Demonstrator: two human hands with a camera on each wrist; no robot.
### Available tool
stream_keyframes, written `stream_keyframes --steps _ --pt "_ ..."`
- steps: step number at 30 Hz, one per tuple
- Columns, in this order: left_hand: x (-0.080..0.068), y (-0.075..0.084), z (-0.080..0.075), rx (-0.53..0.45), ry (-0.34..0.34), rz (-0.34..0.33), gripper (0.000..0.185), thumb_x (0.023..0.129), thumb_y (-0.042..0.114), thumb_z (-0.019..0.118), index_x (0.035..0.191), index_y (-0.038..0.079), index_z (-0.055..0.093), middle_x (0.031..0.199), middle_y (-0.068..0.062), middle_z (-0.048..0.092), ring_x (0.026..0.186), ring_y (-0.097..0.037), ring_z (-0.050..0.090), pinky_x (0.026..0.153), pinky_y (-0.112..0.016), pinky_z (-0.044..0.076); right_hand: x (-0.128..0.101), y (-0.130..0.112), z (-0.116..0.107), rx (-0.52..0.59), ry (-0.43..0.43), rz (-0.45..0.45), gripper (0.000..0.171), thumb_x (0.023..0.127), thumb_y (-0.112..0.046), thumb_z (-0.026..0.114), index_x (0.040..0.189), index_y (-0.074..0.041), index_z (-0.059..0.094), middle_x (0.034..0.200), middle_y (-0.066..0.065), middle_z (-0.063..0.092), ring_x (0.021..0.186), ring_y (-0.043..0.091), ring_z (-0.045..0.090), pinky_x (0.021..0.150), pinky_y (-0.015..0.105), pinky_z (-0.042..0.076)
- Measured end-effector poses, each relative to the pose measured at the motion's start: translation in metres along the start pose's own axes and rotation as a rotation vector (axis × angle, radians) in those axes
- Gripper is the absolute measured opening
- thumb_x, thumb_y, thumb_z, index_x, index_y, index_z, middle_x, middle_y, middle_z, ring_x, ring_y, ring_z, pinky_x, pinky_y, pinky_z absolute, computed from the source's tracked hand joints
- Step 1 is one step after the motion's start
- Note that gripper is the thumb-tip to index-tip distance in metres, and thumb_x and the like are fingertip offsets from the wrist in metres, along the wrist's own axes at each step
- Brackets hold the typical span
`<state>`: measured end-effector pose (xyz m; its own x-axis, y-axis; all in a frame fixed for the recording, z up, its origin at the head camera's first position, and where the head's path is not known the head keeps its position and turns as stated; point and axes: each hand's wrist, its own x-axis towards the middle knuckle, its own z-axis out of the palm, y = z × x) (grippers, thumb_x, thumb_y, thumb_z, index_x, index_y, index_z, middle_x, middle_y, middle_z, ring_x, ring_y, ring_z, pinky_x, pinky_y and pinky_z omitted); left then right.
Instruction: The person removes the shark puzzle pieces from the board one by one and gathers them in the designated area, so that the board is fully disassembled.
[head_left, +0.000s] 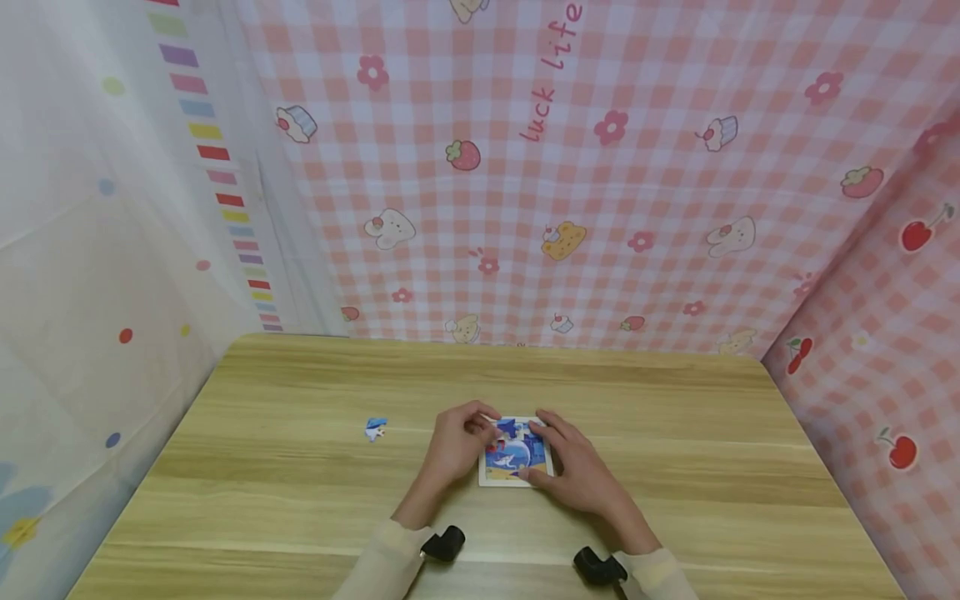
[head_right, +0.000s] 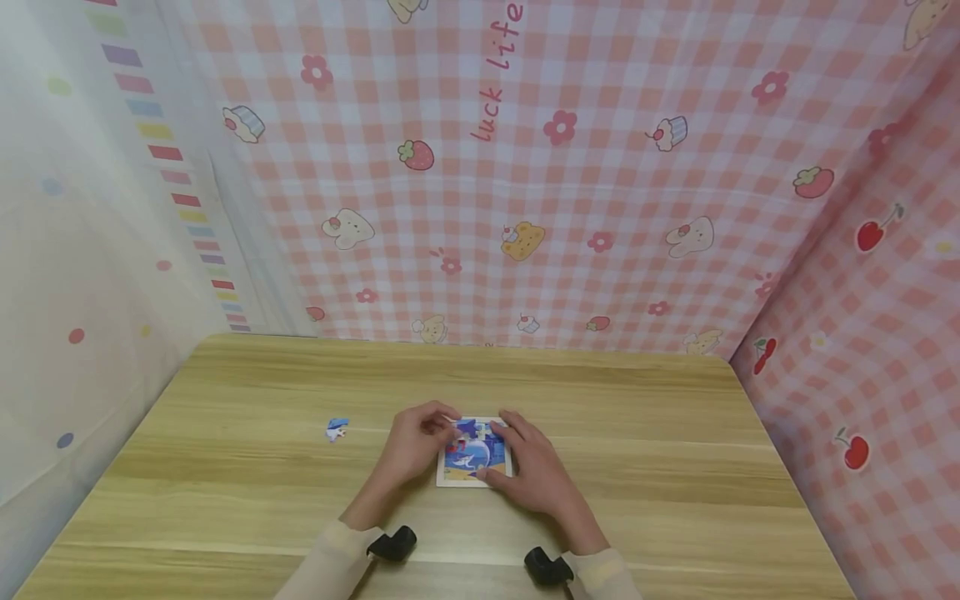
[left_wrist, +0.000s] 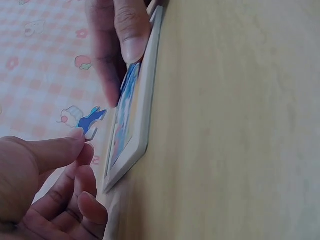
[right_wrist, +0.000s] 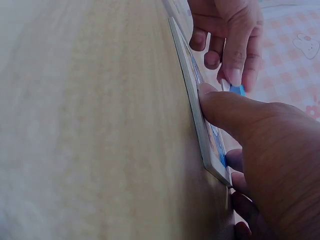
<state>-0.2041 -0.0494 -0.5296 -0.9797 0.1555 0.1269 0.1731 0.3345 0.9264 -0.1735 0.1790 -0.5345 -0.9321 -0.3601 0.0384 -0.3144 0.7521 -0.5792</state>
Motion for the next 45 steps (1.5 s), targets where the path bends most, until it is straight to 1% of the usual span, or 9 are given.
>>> stream_keyframes --steps 8,13,20,24,27,33,38,42,45 --pt "-0.008 -0.003 -0.015 -0.001 0.043 -0.023 0.013 0.087 0.002 0.078 0.097 0.010 0.076 0.082 -0.005 0.073 0.072 -0.009 0.062 0.067 -0.020 0.052 -0.001 -0.001 0.000 0.002 -0.006 0.003 0.077 0.089 -0.050 0.075 0.153 -0.014 0.049 0.168 0.009 0.032 0.154 0.038 0.029 0.121 0.062 0.027" --pt "-0.011 -0.005 -0.026 -0.018 0.068 -0.017 0.015 0.085 -0.002 0.077 0.097 0.007 0.076 0.082 -0.007 0.074 0.072 -0.011 0.064 0.067 -0.021 0.053 -0.001 -0.002 -0.001 0.009 -0.006 0.006 0.077 0.090 -0.049 0.075 0.153 -0.014 0.048 0.168 0.009 0.032 0.155 0.038 0.029 0.122 0.062 0.027" --pt "-0.015 -0.009 -0.041 0.007 0.088 -0.056 0.016 0.085 0.000 0.078 0.097 0.011 0.077 0.084 -0.006 0.074 0.076 -0.012 0.065 0.071 -0.021 0.054 -0.001 -0.004 -0.002 0.007 -0.005 -0.001 0.077 0.090 -0.048 0.075 0.153 -0.013 0.048 0.168 0.009 0.032 0.154 0.038 0.029 0.121 0.062 0.028" --pt "-0.016 -0.011 -0.050 0.014 0.103 -0.064 0.016 0.086 -0.001 0.076 0.097 0.011 0.077 0.085 -0.006 0.074 0.077 -0.014 0.066 0.071 -0.022 0.054 -0.002 -0.005 -0.003 0.014 0.002 -0.012 0.076 0.090 -0.046 0.076 0.152 -0.012 0.049 0.167 0.010 0.033 0.154 0.039 0.029 0.121 0.062 0.028" --pt "-0.018 -0.012 -0.057 0.022 0.110 -0.082 0.016 0.086 -0.001 0.076 0.096 0.011 0.077 0.084 -0.007 0.074 0.076 -0.014 0.065 0.071 -0.022 0.053 -0.002 -0.005 -0.003 0.014 0.004 -0.017 0.076 0.090 -0.045 0.076 0.152 -0.012 0.049 0.167 0.011 0.033 0.154 0.039 0.029 0.120 0.063 0.029" --pt "-0.019 -0.013 -0.070 0.043 0.107 -0.101 0.015 0.085 0.000 0.077 0.096 0.010 0.077 0.083 -0.008 0.074 0.075 -0.014 0.065 0.070 -0.022 0.052 -0.002 -0.005 -0.002 0.009 0.001 -0.015 0.076 0.090 -0.046 0.076 0.153 -0.012 0.048 0.167 0.010 0.033 0.154 0.038 0.029 0.120 0.063 0.029" --pt "-0.020 -0.017 -0.079 0.035 0.102 -0.113 0.017 0.084 -0.002 0.077 0.097 0.009 0.076 0.084 -0.006 0.074 0.074 -0.014 0.064 0.069 -0.021 0.052 -0.002 -0.003 -0.002 0.003 -0.001 -0.013 0.077 0.090 -0.048 0.075 0.153 -0.014 0.048 0.167 0.009 0.032 0.155 0.037 0.029 0.121 0.063 0.028" --pt "-0.020 -0.020 -0.087 0.023 0.097 -0.114 0.017 0.084 -0.004 0.076 0.097 0.007 0.076 0.084 -0.009 0.075 0.074 -0.015 0.066 0.068 -0.020 0.052 -0.002 -0.003 -0.002 0.003 -0.002 -0.011 0.077 0.090 -0.049 0.075 0.153 -0.014 0.048 0.168 0.009 0.032 0.155 0.037 0.028 0.121 0.063 0.028" --pt "-0.020 -0.022 -0.094 0.033 0.089 -0.122 0.016 0.085 -0.004 0.076 0.097 0.006 0.076 0.084 -0.009 0.075 0.074 -0.015 0.066 0.068 -0.020 0.052 -0.002 -0.003 -0.002 0.005 -0.002 -0.011 0.077 0.090 -0.049 0.075 0.153 -0.014 0.048 0.168 0.009 0.032 0.155 0.038 0.028 0.121 0.063 0.028"
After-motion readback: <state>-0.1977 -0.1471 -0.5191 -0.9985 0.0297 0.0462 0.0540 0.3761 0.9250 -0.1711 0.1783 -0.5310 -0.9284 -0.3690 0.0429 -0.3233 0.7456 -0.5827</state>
